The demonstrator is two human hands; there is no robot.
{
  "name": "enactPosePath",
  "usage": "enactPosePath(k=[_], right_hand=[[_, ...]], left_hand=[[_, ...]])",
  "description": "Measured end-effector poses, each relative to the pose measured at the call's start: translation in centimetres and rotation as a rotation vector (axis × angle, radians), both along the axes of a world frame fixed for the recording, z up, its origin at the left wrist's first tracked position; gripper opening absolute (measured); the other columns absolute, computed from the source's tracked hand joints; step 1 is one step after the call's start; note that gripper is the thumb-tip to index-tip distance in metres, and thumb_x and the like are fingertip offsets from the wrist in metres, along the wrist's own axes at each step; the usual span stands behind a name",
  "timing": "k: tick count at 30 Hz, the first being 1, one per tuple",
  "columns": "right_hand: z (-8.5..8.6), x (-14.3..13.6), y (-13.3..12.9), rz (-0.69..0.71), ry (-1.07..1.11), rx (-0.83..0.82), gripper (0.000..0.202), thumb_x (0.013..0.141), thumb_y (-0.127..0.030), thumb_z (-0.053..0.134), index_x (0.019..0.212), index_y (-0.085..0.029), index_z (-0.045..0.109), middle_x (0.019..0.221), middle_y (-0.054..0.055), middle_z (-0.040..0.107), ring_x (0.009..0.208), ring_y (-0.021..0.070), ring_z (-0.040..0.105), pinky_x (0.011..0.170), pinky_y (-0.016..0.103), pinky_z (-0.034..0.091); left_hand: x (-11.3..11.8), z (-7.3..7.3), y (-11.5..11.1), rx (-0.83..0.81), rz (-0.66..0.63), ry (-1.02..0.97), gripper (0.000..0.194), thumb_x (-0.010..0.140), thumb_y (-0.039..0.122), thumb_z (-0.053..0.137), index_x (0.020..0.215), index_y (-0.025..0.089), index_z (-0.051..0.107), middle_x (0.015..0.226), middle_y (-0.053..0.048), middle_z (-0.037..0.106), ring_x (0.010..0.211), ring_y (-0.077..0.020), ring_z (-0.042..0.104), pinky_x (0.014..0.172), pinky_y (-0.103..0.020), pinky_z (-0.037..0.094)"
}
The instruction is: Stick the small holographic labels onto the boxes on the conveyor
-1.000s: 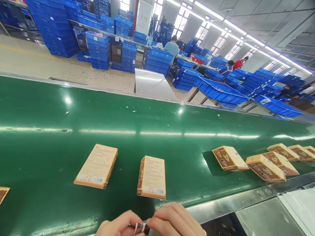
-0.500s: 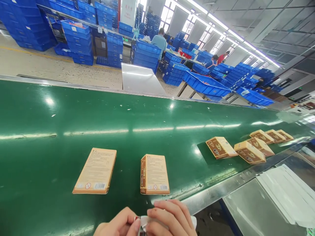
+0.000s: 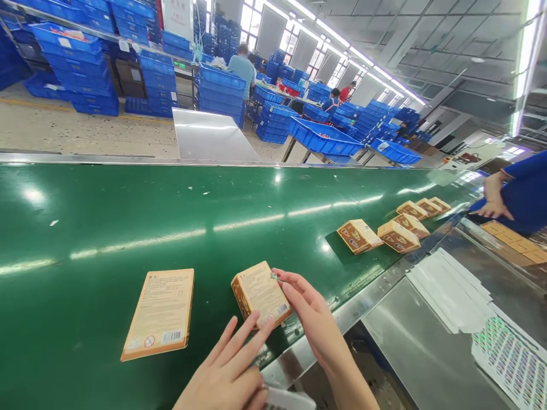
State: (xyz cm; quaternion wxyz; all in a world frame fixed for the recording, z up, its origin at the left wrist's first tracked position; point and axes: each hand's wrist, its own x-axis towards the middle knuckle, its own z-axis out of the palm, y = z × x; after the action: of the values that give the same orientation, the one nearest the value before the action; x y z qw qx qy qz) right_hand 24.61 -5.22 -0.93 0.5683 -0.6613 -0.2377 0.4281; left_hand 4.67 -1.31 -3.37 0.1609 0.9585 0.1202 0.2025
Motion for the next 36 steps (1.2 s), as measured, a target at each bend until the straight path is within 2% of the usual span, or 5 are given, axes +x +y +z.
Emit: enactPosePath(k=[16, 24, 28, 31, 36], right_hand=[[0.0, 4.3, 1.4, 0.096, -0.39, -0.085, 0.048, 0.072, -0.068, 0.068, 0.072, -0.02, 0.062, 0.112, 0.013, 0.072, 0.083, 0.0241, 0.065, 0.066, 0.032, 0.051], [-0.6, 4.5, 1.4, -0.152, -0.689, -0.11, 0.046, 0.08, -0.05, 0.063, 0.112, -0.018, 0.058, 0.101, 0.01, 0.071, 0.072, 0.021, 0.065, 0.068, 0.036, 0.053], [1.3, 3.9, -0.3, -0.181, -0.941, -0.047, 0.033, 0.09, -0.042, 0.055, 0.115, -0.019, 0.06, 0.104, 0.01, 0.072, 0.08, 0.021, 0.069, 0.066, 0.032, 0.056], [2.6, 2.3, -2.9, 0.203, -0.985, 0.116, 0.017, 0.097, -0.032, 0.055, 0.108, -0.023, 0.065, 0.101, 0.006, 0.074, 0.089, 0.0187, 0.071, 0.075, 0.026, 0.058], [2.3, 0.3, -5.4, 0.411, -1.086, 0.271, 0.028, 0.096, -0.014, 0.058, 0.12, -0.026, 0.059, 0.104, 0.003, 0.071, 0.094, 0.0154, 0.07, 0.082, 0.021, 0.057]], left_hand=[[4.6, 0.0, 0.8, -0.159, -0.121, 0.082, 0.025, 0.088, 0.002, 0.048, 0.08, 0.016, 0.067, 0.157, -0.008, 0.039, 0.14, -0.0332, 0.042, 0.108, -0.049, 0.051], [6.2, 0.8, 0.7, -0.25, -0.14, 0.134, 0.026, 0.089, 0.003, 0.047, 0.079, 0.015, 0.068, 0.156, -0.013, 0.04, 0.142, -0.0331, 0.039, 0.109, -0.052, 0.047], [5.8, 0.0, 0.5, -0.516, -0.005, -0.111, 0.027, 0.096, 0.015, 0.042, 0.083, 0.018, 0.066, 0.149, -0.013, 0.054, 0.138, -0.0284, 0.049, 0.108, -0.041, 0.05], [5.0, 0.4, 0.0, -0.851, 0.248, -0.225, 0.031, 0.101, 0.035, 0.043, 0.085, 0.022, 0.066, 0.101, -0.006, 0.079, 0.093, -0.0215, 0.075, 0.077, -0.025, 0.059], [4.4, 1.3, -1.1, -1.336, 0.273, -0.261, 0.046, 0.095, 0.062, 0.049, 0.098, 0.021, 0.069, 0.063, 0.003, 0.066, 0.054, -0.0126, 0.055, 0.054, -0.019, 0.043]])
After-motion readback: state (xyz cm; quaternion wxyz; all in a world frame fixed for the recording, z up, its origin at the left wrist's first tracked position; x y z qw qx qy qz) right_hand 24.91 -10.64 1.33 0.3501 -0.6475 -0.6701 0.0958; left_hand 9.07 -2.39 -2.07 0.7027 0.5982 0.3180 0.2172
